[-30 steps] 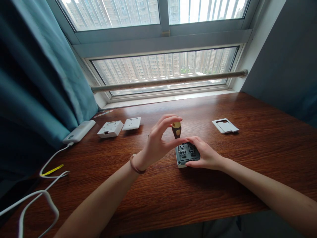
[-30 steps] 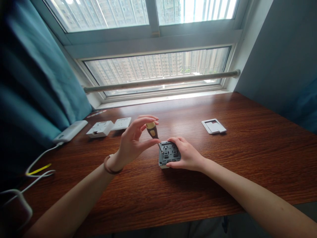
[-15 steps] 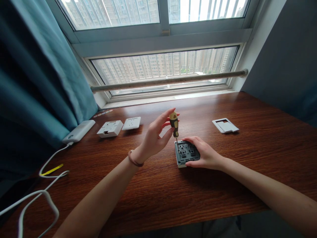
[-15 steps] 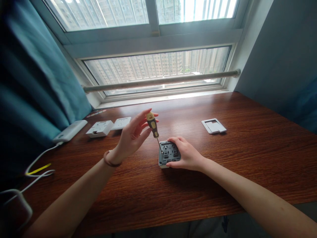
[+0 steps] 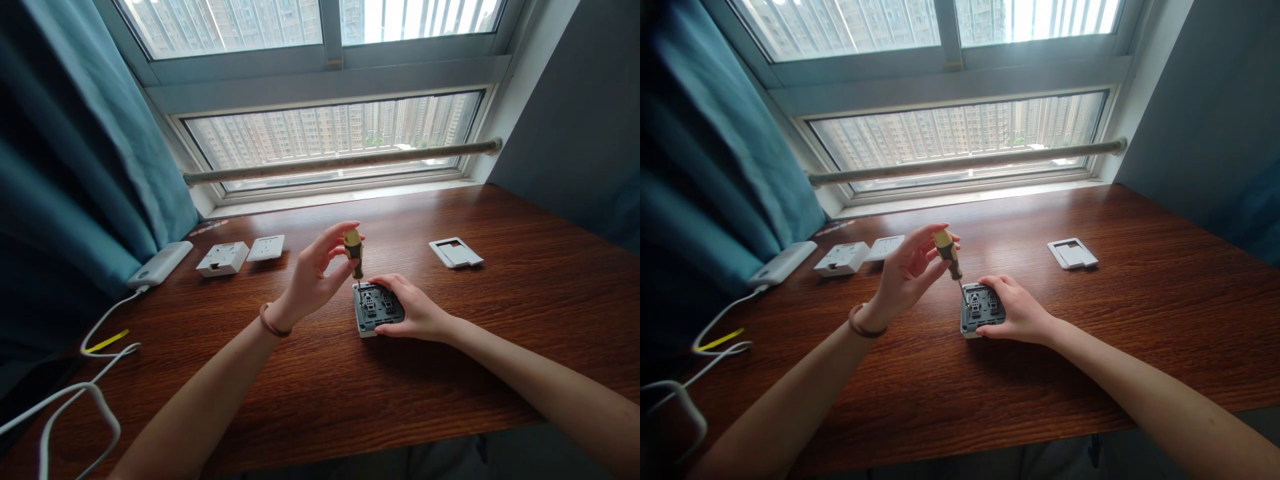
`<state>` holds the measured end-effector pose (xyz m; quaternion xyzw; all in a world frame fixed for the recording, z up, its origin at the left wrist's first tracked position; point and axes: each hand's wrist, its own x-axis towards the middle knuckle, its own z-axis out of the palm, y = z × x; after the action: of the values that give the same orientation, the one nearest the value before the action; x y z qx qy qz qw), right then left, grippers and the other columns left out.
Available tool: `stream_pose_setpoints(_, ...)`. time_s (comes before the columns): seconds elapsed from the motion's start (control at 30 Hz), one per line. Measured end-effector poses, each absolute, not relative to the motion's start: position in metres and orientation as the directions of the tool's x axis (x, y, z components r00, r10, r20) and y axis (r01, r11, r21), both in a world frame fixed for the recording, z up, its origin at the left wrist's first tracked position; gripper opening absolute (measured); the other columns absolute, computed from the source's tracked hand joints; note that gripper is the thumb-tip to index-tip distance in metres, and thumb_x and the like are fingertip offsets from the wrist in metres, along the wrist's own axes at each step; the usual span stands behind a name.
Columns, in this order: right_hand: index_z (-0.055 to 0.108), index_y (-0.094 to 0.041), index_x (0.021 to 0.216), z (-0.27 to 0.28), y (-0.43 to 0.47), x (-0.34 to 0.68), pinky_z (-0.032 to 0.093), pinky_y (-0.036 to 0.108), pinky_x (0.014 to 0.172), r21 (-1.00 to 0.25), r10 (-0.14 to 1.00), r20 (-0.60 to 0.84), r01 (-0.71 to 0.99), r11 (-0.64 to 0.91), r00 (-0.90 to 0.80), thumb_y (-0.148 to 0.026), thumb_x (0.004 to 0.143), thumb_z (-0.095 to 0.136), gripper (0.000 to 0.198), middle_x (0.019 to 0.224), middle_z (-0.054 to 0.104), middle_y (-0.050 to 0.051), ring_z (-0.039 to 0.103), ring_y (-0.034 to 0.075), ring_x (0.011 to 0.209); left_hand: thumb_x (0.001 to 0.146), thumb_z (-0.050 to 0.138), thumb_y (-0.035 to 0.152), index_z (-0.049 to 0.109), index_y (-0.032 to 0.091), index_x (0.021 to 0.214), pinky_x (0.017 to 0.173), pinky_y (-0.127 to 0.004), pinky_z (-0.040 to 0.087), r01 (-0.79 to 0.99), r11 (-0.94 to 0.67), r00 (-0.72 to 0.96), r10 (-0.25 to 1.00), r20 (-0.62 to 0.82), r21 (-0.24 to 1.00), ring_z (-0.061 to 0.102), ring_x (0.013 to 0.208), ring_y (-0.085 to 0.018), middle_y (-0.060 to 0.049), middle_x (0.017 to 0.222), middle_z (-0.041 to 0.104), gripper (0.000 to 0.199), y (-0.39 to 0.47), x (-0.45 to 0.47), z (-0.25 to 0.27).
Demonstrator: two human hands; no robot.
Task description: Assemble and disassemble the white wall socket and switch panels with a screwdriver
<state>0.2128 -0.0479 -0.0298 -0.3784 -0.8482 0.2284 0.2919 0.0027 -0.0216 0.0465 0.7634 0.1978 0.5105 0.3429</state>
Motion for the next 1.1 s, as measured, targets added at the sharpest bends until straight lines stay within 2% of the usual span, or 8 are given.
stream_pose_setpoints(0.23,0.037,-0.020,0.127,-0.032,-0.047,0.213,0.042,0.038,0.094,-0.609,0.779,0.327,0.511,0.607,-0.536,-0.042,0.059,0.075,0.080,0.117,0.049,0.011,0.048,0.025,0.109,0.059,0.078,0.015,0.055,0.024,0.104,0.076,-0.029,0.048,0.039,-0.776,0.274,0.614,0.740,0.629,0.052,0.087,-0.014,-0.002,0.098,0.052,0.052,-0.022,0.005,0.045)
stream_pose_setpoints(0.37,0.039,-0.020,0.126,-0.030,-0.048,0.213,0.041,0.037,0.095,-0.615,0.779,0.315,0.509,0.603,-0.542,-0.041,0.060,0.075,0.078,0.116,0.050,0.010,0.048,0.024,0.109,0.069,0.069,0.011,0.055,0.023,0.106,0.080,-0.032,0.047,0.108,-0.794,0.261,0.603,0.754,0.598,0.054,0.085,-0.014,-0.003,0.096,0.054,0.041,-0.026,0.005,0.049)
stream_pose_setpoints(0.53,0.039,-0.020,0.126,-0.028,-0.049,0.213,0.041,0.037,0.095,-0.617,0.777,0.318,0.504,0.605,-0.543,-0.041,0.061,0.074,0.077,0.116,0.050,0.010,0.048,0.024,0.109,0.081,0.054,0.012,0.045,0.022,0.120,0.090,-0.039,0.044,0.027,-0.749,0.370,0.623,0.689,0.662,0.054,0.103,-0.020,-0.008,0.106,0.058,0.041,-0.029,0.005,0.049)
stream_pose_setpoints(0.6,0.039,-0.021,0.126,-0.029,-0.048,0.213,0.041,0.038,0.095,-0.617,0.777,0.322,0.503,0.606,-0.541,-0.041,0.060,0.074,0.077,0.116,0.050,0.010,0.048,0.025,0.109,0.079,0.058,0.015,0.047,0.023,0.118,0.090,-0.039,0.044,0.034,-0.748,0.345,0.631,0.695,0.662,0.053,0.103,-0.020,-0.008,0.107,0.057,0.041,-0.028,0.005,0.046)
stream_pose_setpoints(0.73,0.039,-0.021,0.126,-0.029,-0.047,0.213,0.041,0.039,0.094,-0.619,0.775,0.327,0.497,0.608,-0.540,-0.041,0.060,0.075,0.078,0.116,0.050,0.011,0.048,0.026,0.109,0.065,0.073,0.017,0.055,0.025,0.108,0.083,-0.033,0.048,0.114,-0.767,0.255,0.637,0.728,0.631,0.052,0.093,-0.017,-0.004,0.101,0.054,0.047,-0.023,0.006,0.042)
stream_pose_setpoints(0.8,0.039,-0.022,0.126,-0.028,-0.048,0.213,0.041,0.040,0.094,-0.621,0.773,0.330,0.492,0.610,-0.542,-0.040,0.060,0.075,0.078,0.116,0.051,0.010,0.048,0.026,0.109,0.068,0.071,0.017,0.056,0.025,0.110,0.080,-0.032,0.050,0.093,-0.743,0.267,0.660,0.702,0.663,0.054,0.090,-0.016,-0.003,0.099,0.055,0.046,-0.022,0.005,0.043)
stream_pose_setpoints(0.97,0.040,-0.022,0.126,-0.027,-0.049,0.212,0.041,0.040,0.094,-0.622,0.775,0.329,0.493,0.608,-0.540,-0.040,0.060,0.075,0.077,0.117,0.050,0.011,0.048,0.026,0.109,0.082,0.056,0.016,0.039,0.025,0.132,0.081,-0.032,0.052,-0.066,-0.606,0.469,0.683,0.561,0.793,0.058,0.099,-0.020,-0.008,0.104,0.061,0.053,-0.026,0.002,0.052)
stream_pose_setpoints(1.1,0.040,-0.022,0.126,-0.027,-0.049,0.212,0.041,0.040,0.094,-0.623,0.778,0.323,0.498,0.603,-0.538,-0.040,0.059,0.075,0.078,0.116,0.051,0.011,0.048,0.026,0.109,0.086,0.049,0.018,0.029,0.027,0.137,0.079,-0.034,0.052,-0.106,-0.558,0.515,0.678,0.525,0.823,0.059,0.096,-0.021,-0.010,0.108,0.060,0.055,-0.027,0.001,0.050)
